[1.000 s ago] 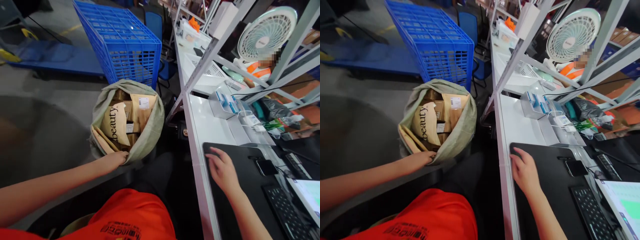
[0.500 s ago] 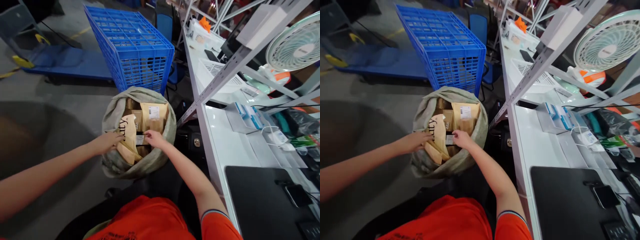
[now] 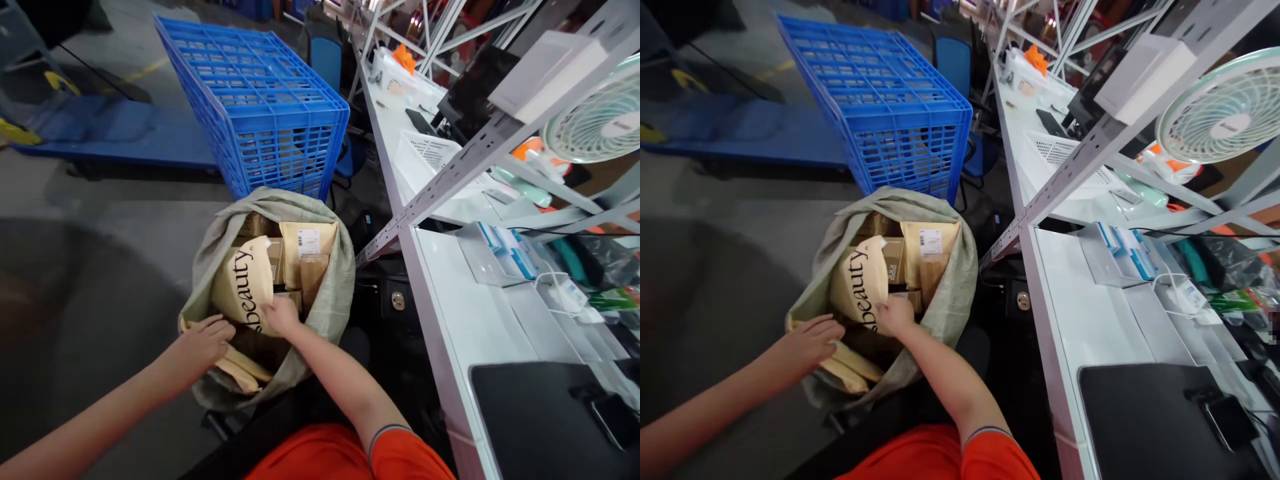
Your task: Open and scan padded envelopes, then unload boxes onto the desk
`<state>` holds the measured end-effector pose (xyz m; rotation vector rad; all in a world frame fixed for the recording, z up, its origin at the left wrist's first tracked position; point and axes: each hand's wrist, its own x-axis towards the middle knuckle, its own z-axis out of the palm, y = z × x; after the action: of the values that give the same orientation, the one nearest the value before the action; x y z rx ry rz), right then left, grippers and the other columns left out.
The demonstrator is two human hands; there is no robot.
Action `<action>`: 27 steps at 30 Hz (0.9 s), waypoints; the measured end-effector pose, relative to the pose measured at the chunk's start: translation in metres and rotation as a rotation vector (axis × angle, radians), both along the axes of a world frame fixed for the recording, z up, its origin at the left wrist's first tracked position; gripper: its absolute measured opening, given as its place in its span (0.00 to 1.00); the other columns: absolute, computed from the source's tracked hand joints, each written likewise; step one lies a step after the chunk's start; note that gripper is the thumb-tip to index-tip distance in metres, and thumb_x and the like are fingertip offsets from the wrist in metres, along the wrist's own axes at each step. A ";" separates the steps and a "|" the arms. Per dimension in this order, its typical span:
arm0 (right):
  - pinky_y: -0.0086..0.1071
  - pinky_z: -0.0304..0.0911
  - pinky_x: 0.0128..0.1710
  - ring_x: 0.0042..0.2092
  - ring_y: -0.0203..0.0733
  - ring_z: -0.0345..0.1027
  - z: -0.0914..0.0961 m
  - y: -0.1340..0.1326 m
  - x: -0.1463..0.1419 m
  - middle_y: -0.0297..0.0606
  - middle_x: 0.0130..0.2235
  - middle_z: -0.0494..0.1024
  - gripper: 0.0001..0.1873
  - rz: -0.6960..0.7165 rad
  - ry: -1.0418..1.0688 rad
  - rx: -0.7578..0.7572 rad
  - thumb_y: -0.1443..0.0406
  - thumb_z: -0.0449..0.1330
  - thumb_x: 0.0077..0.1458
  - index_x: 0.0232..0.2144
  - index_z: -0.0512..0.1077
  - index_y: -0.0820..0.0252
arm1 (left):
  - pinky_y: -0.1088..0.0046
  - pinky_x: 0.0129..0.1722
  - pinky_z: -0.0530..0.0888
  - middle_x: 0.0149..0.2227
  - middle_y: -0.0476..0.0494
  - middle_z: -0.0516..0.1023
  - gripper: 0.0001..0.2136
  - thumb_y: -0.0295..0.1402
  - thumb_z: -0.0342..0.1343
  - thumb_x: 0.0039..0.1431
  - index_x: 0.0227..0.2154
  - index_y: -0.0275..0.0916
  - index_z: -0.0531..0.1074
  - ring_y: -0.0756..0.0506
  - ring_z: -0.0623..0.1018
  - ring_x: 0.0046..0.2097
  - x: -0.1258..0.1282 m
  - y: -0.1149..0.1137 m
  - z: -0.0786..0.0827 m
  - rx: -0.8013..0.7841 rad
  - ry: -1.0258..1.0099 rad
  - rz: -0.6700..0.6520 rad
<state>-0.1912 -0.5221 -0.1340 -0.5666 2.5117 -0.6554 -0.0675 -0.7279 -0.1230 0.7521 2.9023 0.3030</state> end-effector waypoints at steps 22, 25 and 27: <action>0.37 0.71 0.42 0.44 0.51 0.78 0.142 0.092 0.078 0.45 0.45 0.82 0.22 0.164 0.310 0.077 0.65 0.64 0.54 0.51 0.74 0.59 | 0.59 0.65 0.64 0.46 0.43 0.82 0.15 0.21 0.49 0.61 0.45 0.40 0.78 0.43 0.77 0.52 -0.023 0.098 0.110 -0.053 0.676 -0.274; 0.34 0.71 0.42 0.42 0.48 0.78 0.182 0.126 0.058 0.42 0.41 0.83 0.13 -0.153 0.409 -0.116 0.63 0.63 0.56 0.45 0.77 0.59 | 0.57 0.63 0.64 0.49 0.48 0.80 0.14 0.30 0.59 0.60 0.49 0.47 0.74 0.43 0.75 0.54 -0.028 0.096 0.147 0.073 1.000 -0.092; 0.34 0.72 0.38 0.38 0.48 0.78 0.210 0.161 0.057 0.42 0.36 0.83 0.14 -0.480 0.449 -0.362 0.58 0.63 0.59 0.41 0.78 0.62 | 0.56 0.59 0.68 0.45 0.47 0.78 0.14 0.38 0.65 0.54 0.43 0.48 0.74 0.42 0.75 0.52 -0.040 0.092 0.161 0.213 1.243 0.088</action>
<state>-0.1340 -0.3613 0.0758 -0.2376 3.0037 -1.3031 -0.1079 -0.6355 0.0381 1.1444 4.1118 0.1741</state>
